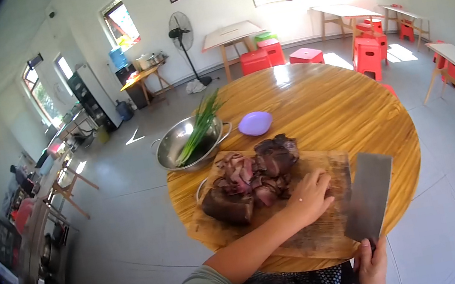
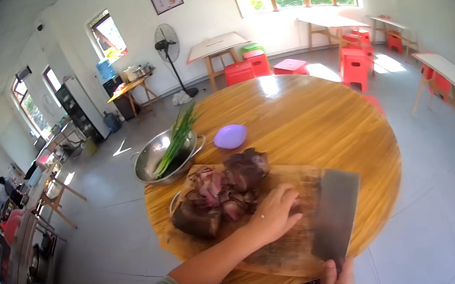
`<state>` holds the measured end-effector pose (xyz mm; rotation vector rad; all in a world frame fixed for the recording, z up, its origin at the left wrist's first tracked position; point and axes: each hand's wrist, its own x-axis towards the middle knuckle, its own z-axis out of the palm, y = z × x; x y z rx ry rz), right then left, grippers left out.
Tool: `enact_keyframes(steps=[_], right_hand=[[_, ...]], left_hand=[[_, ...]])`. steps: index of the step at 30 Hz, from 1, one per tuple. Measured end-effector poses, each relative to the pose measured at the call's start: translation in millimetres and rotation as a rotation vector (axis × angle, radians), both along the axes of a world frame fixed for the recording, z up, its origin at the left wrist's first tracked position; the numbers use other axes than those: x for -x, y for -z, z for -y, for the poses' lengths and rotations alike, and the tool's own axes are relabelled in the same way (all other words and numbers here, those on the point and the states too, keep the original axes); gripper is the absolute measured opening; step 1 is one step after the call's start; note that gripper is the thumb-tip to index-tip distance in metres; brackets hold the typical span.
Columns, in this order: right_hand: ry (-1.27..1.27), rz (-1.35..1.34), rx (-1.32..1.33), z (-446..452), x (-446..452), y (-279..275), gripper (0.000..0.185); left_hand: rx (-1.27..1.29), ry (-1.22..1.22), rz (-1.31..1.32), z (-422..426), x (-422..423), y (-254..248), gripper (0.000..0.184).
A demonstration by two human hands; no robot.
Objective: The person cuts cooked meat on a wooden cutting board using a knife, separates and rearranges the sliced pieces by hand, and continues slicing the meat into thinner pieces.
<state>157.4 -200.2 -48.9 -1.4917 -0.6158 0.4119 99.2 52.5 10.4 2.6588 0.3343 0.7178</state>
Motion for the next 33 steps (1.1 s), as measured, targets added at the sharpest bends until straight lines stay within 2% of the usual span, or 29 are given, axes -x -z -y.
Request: enact_keyframes(steps=[2,5,6,8,10,13,16,22,25,27,30,33], right_hand=[[0.001,0.271,0.053,4.8,-6.5,10.0,0.016],[-0.030,0.175,0.019,4.6,-11.4,22.6,0.016],[-0.035,0.175,0.023,0.4,-5.1,7.6,0.016],[0.010,-0.092,0.031,-5.0,13.7,-37.2,0.018],[-0.007,-0.045,0.048,-3.2,12.4,-28.1,0.018],[-0.048,0.036,0.047,-8.7,9.4,-22.4,0.017],[-0.056,0.067,0.095,-5.3,13.2,-17.2,0.017],[-0.028,0.041,0.139,-10.9,16.5,-31.5,0.016],[-0.031,0.043,0.150,-12.1,16.8,-32.3,0.016],[-0.016,0.040,0.154,-11.3,14.8,-29.2,0.016],[-0.047,0.046,0.106,-10.0,12.8,-22.2,0.016],[-0.042,0.011,0.103,-10.8,16.0,-26.4,0.015]], left_hand=[[-0.033,0.115,0.168,18.4,34.4,-15.6,0.043],[-0.055,0.127,0.175,17.6,95.5,-38.5,0.041],[-0.123,0.026,0.161,10.0,117.3,-45.8,0.040],[-0.172,-0.093,0.144,-16.0,156.7,-55.4,0.049],[-0.174,-0.204,0.002,-43.0,192.3,-56.0,0.060],[-0.175,-0.154,-0.082,-64.5,223.4,-45.0,0.067],[-0.183,-0.154,-0.139,-57.5,236.2,-35.1,0.070],[-0.158,-0.170,-0.001,-60.8,236.9,-30.2,0.071],[-0.202,-0.131,-0.093,-70.8,230.7,-35.0,0.074],[-0.122,-0.068,-0.149,-81.7,225.0,-35.7,0.072],[-0.118,0.015,-0.115,-96.5,229.9,-27.0,0.072],[-0.113,-0.054,-0.053,-87.2,236.5,-32.2,0.074]])
